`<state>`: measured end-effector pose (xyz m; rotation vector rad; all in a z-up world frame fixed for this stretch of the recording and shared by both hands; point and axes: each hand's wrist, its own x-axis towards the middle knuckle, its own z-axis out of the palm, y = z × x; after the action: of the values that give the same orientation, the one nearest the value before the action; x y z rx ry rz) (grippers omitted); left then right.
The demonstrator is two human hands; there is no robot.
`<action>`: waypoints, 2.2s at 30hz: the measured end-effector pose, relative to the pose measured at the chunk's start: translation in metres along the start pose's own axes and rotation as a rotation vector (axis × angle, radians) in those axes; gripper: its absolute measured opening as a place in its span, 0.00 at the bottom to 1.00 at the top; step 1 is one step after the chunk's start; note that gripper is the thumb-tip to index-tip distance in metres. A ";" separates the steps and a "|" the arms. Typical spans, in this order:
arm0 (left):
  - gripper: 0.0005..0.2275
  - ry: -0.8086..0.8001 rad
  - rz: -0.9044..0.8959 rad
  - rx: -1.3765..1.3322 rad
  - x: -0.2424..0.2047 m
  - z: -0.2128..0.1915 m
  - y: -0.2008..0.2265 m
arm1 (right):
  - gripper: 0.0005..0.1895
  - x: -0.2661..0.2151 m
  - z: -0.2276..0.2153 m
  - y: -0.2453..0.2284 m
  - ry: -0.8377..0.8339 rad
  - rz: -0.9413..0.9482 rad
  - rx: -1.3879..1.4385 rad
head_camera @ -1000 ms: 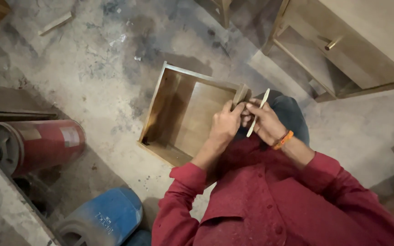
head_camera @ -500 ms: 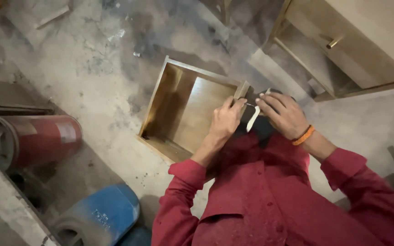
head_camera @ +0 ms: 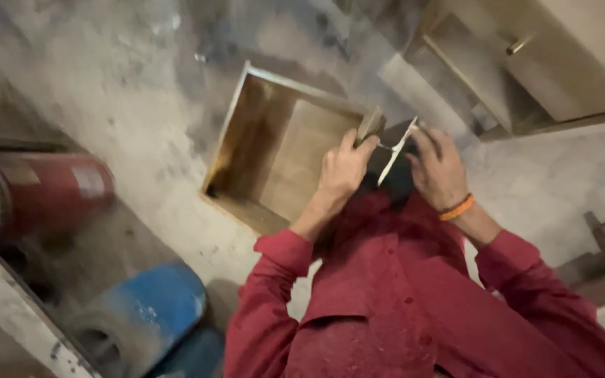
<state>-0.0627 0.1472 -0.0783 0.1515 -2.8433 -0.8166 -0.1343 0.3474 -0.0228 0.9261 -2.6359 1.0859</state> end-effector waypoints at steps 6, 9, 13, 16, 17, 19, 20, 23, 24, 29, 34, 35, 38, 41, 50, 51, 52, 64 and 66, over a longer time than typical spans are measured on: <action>0.13 0.051 -0.006 -0.009 0.005 0.010 -0.008 | 0.19 -0.002 0.031 0.033 -0.205 -0.220 0.093; 0.11 0.075 -0.018 -0.025 0.003 0.009 -0.009 | 0.19 -0.034 0.065 0.075 -0.456 0.745 0.952; 0.11 0.061 -0.026 -0.063 0.003 -0.001 -0.008 | 0.18 -0.014 0.030 0.036 -0.160 0.268 0.415; 0.10 0.089 -0.030 -0.084 0.004 0.004 -0.010 | 0.23 0.012 0.004 0.013 0.010 -0.072 0.051; 0.10 0.070 -0.036 -0.087 0.004 0.003 -0.009 | 0.22 0.018 -0.002 0.009 -0.032 -0.309 -0.096; 0.10 0.046 -0.036 -0.093 0.006 -0.006 -0.004 | 0.21 0.027 -0.008 0.007 -0.071 -0.539 -0.246; 0.15 0.055 -0.031 -0.181 0.007 -0.014 -0.001 | 0.21 0.031 -0.007 0.009 -0.141 -0.560 -0.201; 0.23 0.122 -0.040 -0.419 0.010 -0.048 0.011 | 0.22 0.022 0.005 0.017 -0.235 -0.503 -0.092; 0.28 0.183 -0.050 -0.572 0.012 -0.059 0.016 | 0.23 0.016 0.011 0.022 -0.261 -0.424 -0.033; 0.16 0.065 -0.350 -0.545 0.005 -0.019 -0.019 | 0.17 -0.010 0.040 0.029 -0.268 0.052 0.308; 0.15 0.013 -0.405 -0.527 0.006 -0.022 -0.015 | 0.13 -0.020 0.046 0.034 -0.171 0.302 0.367; 0.16 0.034 -0.375 -0.480 0.006 -0.021 -0.016 | 0.12 -0.016 0.043 0.029 -0.150 0.357 0.381; 0.17 0.060 -0.340 -0.418 0.005 -0.015 -0.022 | 0.15 0.013 0.020 0.005 -0.089 0.006 0.138; 0.21 -0.026 -0.303 -0.507 -0.003 -0.009 -0.029 | 0.25 0.020 0.013 0.006 -0.098 -0.433 -0.101; 0.29 -0.062 -0.234 -0.730 -0.020 0.022 -0.050 | 0.22 0.009 0.044 0.015 -0.283 0.452 0.428; 0.29 -0.090 -0.244 -0.775 -0.015 0.017 -0.046 | 0.23 0.007 0.047 0.022 -0.223 0.401 0.405; 0.29 -0.089 -0.229 -0.775 -0.013 0.018 -0.045 | 0.23 0.005 0.051 0.030 -0.210 0.396 0.401; 0.28 -0.082 -0.245 -0.832 -0.008 0.014 -0.032 | 0.34 0.022 0.022 0.034 -0.193 -0.367 -0.064; 0.29 -0.074 -0.229 -0.715 -0.008 0.024 -0.036 | 0.29 0.012 0.038 0.051 -0.208 -0.369 -0.143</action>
<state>-0.0581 0.1300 -0.1183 0.3471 -2.4280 -1.8456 -0.1705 0.3433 -0.0760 1.4854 -2.5065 0.7389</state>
